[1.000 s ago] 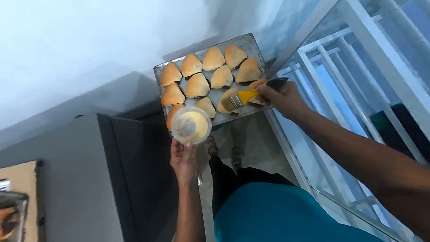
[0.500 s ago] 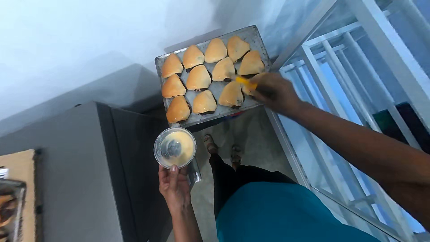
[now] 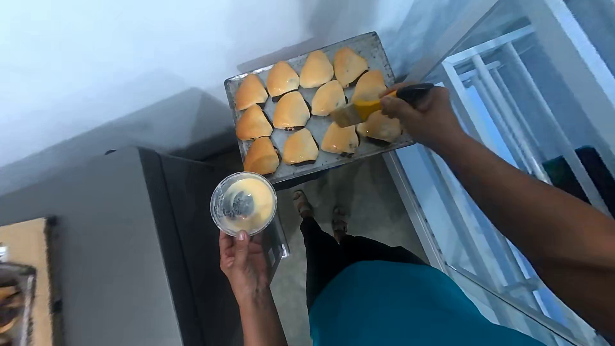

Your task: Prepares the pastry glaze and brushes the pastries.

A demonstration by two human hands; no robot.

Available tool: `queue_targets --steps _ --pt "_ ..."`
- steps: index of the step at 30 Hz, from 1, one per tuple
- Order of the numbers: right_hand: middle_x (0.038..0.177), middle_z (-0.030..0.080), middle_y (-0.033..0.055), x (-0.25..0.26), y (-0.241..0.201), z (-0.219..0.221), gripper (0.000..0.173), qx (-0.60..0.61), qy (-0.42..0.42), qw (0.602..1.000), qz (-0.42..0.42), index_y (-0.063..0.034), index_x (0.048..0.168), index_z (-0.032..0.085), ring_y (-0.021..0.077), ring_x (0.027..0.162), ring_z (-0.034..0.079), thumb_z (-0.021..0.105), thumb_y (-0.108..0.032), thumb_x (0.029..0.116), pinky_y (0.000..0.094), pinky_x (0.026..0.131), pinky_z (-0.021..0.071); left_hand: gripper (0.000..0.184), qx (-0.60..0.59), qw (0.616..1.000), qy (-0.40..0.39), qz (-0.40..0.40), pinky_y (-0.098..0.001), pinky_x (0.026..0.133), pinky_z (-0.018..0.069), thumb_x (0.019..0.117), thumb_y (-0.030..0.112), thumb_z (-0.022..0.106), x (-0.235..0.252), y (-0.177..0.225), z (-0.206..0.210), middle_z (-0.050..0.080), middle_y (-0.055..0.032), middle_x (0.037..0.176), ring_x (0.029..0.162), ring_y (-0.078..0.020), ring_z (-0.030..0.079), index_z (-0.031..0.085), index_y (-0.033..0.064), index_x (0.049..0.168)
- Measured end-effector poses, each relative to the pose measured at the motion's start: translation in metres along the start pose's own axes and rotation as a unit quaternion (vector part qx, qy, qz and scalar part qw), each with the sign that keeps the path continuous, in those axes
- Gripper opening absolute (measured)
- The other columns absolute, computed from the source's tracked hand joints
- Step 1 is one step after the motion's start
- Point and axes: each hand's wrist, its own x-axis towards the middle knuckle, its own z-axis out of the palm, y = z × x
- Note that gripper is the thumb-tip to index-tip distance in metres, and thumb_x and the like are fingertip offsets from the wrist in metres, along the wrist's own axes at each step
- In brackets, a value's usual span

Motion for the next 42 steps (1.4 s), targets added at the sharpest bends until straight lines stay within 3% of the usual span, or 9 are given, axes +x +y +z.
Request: queue_targets --steps 5,13,17,22,25,30,36,40,42 --pt "0.086 0.069 0.0036 0.024 -0.005 0.081 0.025 0.06 -0.103 0.993 0.007 0.0 0.11 0.069 0.0061 0.073 0.065 0.06 -0.023 0.1027 0.0275 0.071 0.0562 0.04 -0.011 1.0 0.024 0.016 -0.0426 0.087 0.0629 0.0958 -0.001 0.048 0.008 0.007 -0.01 0.07 -0.012 0.11 0.096 -0.0242 0.074 0.042 -0.0004 0.135" --pt "0.088 0.069 0.0043 0.017 -0.016 0.06 0.021 -0.046 -0.157 0.985 -0.058 -0.0017 0.108 0.07 0.0019 0.073 0.062 0.063 -0.02 0.0999 0.0229 0.071 0.0542 0.032 -0.008 0.998 0.061 0.018 -0.0421 0.087 0.0627 0.0983 0.0 0.043 0.01 0.012 -0.034 0.071 -0.0096 0.108 0.096 -0.0231 0.074 0.045 0.0017 0.131" --pt "0.089 0.069 0.0072 0.031 0.0 0.055 0.027 -0.077 -0.044 0.991 -0.096 0.0007 0.109 0.069 0.0031 0.074 0.062 0.061 -0.023 0.1012 0.0227 0.071 0.0535 0.034 -0.013 0.998 0.052 0.02 -0.0423 0.088 0.0626 0.0974 0.0 0.046 0.013 0.015 -0.032 0.071 -0.0103 0.11 0.098 -0.0238 0.074 0.045 0.0008 0.132" --pt "0.108 0.07 0.0245 -0.015 0.015 0.072 0.031 -0.198 -0.086 0.949 -0.23 0.0026 0.12 0.07 0.04 0.099 0.07 0.067 -0.014 0.0945 0.0541 0.085 0.0571 0.033 -0.003 0.999 0.043 0.025 -0.0419 0.088 0.0626 0.0998 0.001 0.039 0.021 0.017 -0.023 0.07 -0.0101 0.109 0.098 -0.0236 0.073 0.043 0.0016 0.132" --pt "0.104 0.073 0.0183 -0.058 0.031 0.088 0.03 -0.227 -0.112 0.923 -0.29 -0.0014 0.119 0.071 0.0346 0.094 0.072 0.066 -0.018 0.0946 0.0474 0.081 0.06 0.031 0.005 0.999 0.045 0.026 -0.0414 0.088 0.0627 0.1007 0.001 0.036 0.023 0.018 -0.017 0.07 -0.0082 0.108 0.096 -0.0224 0.073 0.041 0.0027 0.131" --pt "0.101 0.072 0.0181 -0.067 0.018 0.089 0.029 -0.129 -0.11 0.967 -0.191 0.0021 0.116 0.072 0.0279 0.087 0.072 0.063 -0.019 0.0981 0.0389 0.077 0.0605 0.032 0.012 0.999 0.033 0.022 -0.041 0.087 0.0627 0.1005 0.0 0.036 0.025 0.011 -0.004 0.071 -0.0081 0.108 0.097 -0.0223 0.074 0.042 0.0028 0.131" --pt "0.09 0.068 0.003 -0.022 -0.006 0.061 0.022 0.066 -0.016 0.997 -0.034 0.0033 0.112 0.068 -0.0039 0.073 0.059 0.063 -0.014 0.0987 0.0146 0.068 0.0523 0.035 0.004 1.0 0.011 0.012 -0.0427 0.089 0.0623 0.0982 0.0 0.044 0.024 0.004 0.01 0.07 -0.0103 0.111 0.099 -0.024 0.073 0.043 0.0007 0.133" --pt "0.113 0.068 0.0243 0.033 0.018 0.046 0.033 -0.141 0.011 0.983 -0.118 0.0046 0.125 0.067 0.0321 0.093 0.069 0.062 -0.017 0.1016 0.0464 0.083 0.0571 0.043 0.019 1.0 -0.017 -0.005 -0.0431 0.087 0.0628 0.0928 -0.002 0.053 0.02 -0.01 0.024 0.07 -0.0095 0.11 0.097 -0.0228 0.073 0.043 -0.0004 0.135" --pt "0.113 0.068 0.0257 0.032 0.024 0.046 0.033 -0.149 -0.026 0.984 -0.09 0.0044 0.127 0.066 0.037 0.092 0.07 0.062 -0.017 0.1019 0.0523 0.082 0.0567 0.047 0.023 0.999 -0.034 -0.018 -0.0427 0.089 0.0617 0.0915 -0.005 0.053 0.023 -0.021 0.036 0.069 -0.0076 0.112 0.098 -0.0208 0.072 0.043 -0.0006 0.137"
